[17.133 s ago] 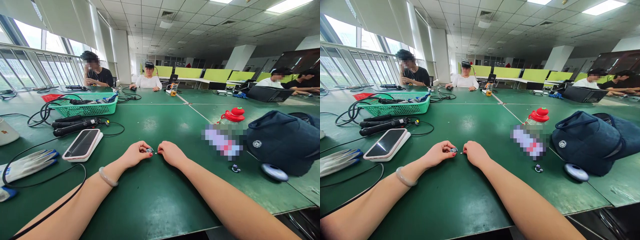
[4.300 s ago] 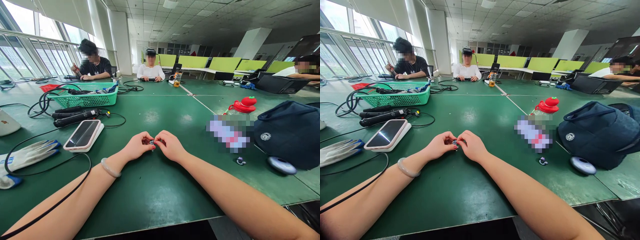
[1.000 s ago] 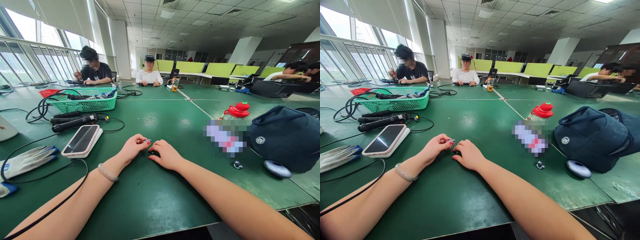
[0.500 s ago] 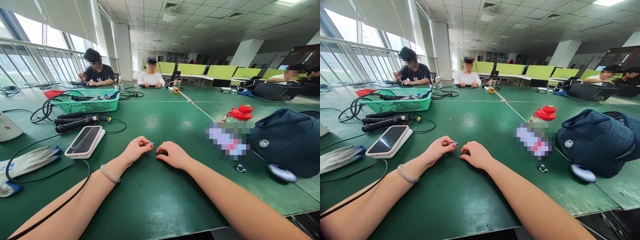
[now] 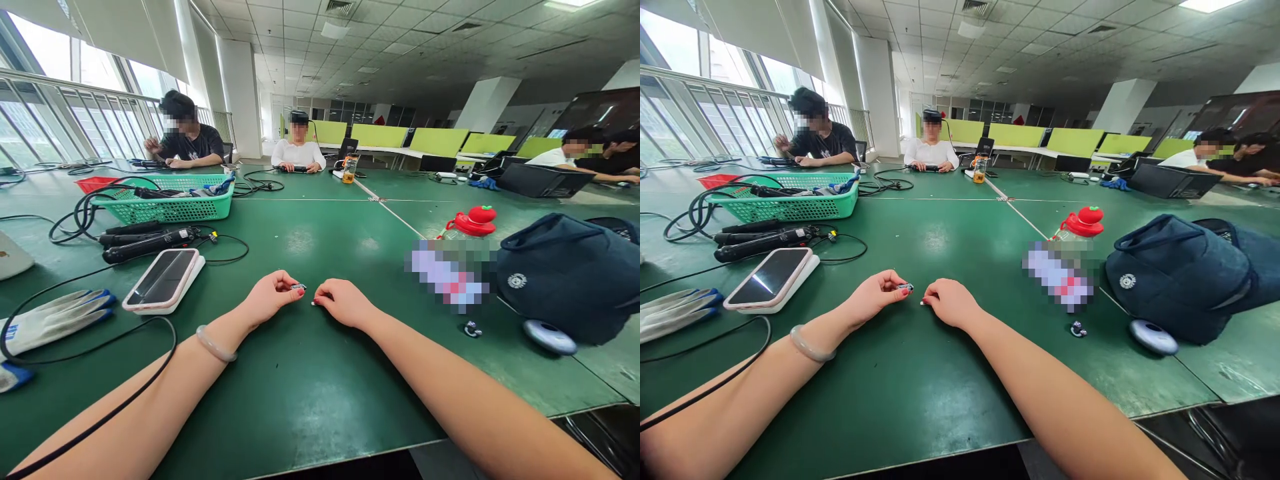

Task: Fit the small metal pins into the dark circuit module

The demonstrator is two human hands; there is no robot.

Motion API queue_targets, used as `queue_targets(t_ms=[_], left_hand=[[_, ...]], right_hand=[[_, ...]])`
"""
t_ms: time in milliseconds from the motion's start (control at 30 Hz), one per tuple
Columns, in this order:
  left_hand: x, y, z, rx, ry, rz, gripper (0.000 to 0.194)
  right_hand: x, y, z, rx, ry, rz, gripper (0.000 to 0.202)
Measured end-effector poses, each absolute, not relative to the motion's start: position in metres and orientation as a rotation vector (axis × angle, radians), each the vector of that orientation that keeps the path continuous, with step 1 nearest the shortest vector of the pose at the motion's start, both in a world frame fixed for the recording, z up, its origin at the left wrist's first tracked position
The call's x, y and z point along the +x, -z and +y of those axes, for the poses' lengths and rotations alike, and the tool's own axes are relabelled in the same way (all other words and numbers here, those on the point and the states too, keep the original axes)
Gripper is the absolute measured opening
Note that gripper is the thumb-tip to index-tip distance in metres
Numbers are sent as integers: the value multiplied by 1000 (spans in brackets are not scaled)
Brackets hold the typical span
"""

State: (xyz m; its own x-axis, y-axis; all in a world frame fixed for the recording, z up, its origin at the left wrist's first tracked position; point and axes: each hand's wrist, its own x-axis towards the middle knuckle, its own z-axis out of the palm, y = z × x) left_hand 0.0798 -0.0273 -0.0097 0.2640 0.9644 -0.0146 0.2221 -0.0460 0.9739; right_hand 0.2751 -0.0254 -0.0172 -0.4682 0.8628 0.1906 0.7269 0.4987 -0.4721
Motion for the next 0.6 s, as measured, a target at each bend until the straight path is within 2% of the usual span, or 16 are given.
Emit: queue_targets(t_ms=[100, 267, 600], left_hand=[[79, 10, -27, 1525, -893, 1146, 30], [79, 11, -26, 1546, -878, 1159, 29], [82, 12, -26, 1547, -864, 1142, 30]], right_hand=[[278, 17, -24, -1284, -481, -2338, 18], [280, 16, -25, -1258, -489, -2372, 4], [275, 12, -26, -1328, -362, -2114, 11]])
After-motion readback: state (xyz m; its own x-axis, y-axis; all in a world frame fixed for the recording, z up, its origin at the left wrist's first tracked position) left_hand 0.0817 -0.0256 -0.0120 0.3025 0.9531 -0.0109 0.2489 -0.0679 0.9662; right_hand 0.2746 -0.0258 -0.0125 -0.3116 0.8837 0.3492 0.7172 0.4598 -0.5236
